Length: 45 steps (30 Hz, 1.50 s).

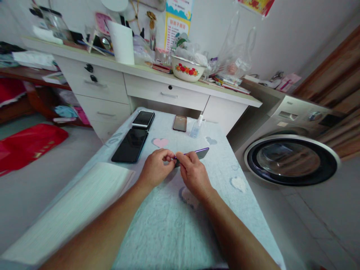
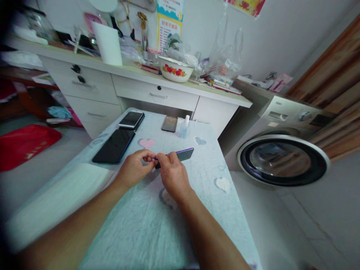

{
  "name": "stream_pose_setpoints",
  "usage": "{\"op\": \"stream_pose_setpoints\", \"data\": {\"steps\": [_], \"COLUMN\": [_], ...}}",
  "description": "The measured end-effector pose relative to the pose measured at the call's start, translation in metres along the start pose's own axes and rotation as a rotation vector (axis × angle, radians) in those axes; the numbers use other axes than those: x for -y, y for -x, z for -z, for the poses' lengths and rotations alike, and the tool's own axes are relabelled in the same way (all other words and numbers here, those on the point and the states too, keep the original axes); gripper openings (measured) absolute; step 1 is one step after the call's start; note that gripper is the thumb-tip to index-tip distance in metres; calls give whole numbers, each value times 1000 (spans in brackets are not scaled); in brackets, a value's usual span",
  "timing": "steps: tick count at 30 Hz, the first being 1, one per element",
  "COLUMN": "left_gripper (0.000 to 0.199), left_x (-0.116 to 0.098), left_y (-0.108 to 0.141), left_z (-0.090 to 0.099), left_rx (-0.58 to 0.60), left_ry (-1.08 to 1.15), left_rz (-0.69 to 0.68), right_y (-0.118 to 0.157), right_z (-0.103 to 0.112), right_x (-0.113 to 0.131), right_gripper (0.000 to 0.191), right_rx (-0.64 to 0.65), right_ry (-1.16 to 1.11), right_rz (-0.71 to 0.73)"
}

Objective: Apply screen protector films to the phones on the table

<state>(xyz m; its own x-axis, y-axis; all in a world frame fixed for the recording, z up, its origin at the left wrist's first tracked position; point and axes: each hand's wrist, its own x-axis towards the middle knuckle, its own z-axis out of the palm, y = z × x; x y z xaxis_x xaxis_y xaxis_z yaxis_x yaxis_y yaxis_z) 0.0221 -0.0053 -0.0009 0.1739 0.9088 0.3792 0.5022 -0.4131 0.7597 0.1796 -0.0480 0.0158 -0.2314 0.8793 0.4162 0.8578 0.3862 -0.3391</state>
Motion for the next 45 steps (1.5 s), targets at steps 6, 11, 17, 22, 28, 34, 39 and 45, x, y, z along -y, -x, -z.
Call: {"op": "stream_pose_setpoints", "data": {"steps": [6,11,17,22,28,34,39,45], "left_gripper": [6,6,5,5,7,8,5,3], "left_x": [2,1,1,0,-4,-2,-3,-5], "left_y": [0,1,1,1,1,1,1,1], "left_z": [-2,-1,-1,-1,1,0,0,2], "left_rx": [-7,-8,-5,7,-1,-15,-1,-7], "left_ry": [1,-1,4,6,1,-1,-20,-45], "left_rz": [-17,-19,-29,-22,-27,-39,-25,-35], "right_y": [1,1,3,3,3,2,2,3], "right_z": [4,4,0,-3,-2,-1,-3,-2], "right_x": [4,6,6,6,9,9,2,-12], "right_gripper": [33,33,37,41,37,26,27,32], "right_rx": [23,34,1,-22,-26,-17,-48,-106], "right_ry": [95,127,-16,-86,-68,-22,24,16], "right_rz": [-4,-27,-46,-64,-81,-75,-43,-42]}}
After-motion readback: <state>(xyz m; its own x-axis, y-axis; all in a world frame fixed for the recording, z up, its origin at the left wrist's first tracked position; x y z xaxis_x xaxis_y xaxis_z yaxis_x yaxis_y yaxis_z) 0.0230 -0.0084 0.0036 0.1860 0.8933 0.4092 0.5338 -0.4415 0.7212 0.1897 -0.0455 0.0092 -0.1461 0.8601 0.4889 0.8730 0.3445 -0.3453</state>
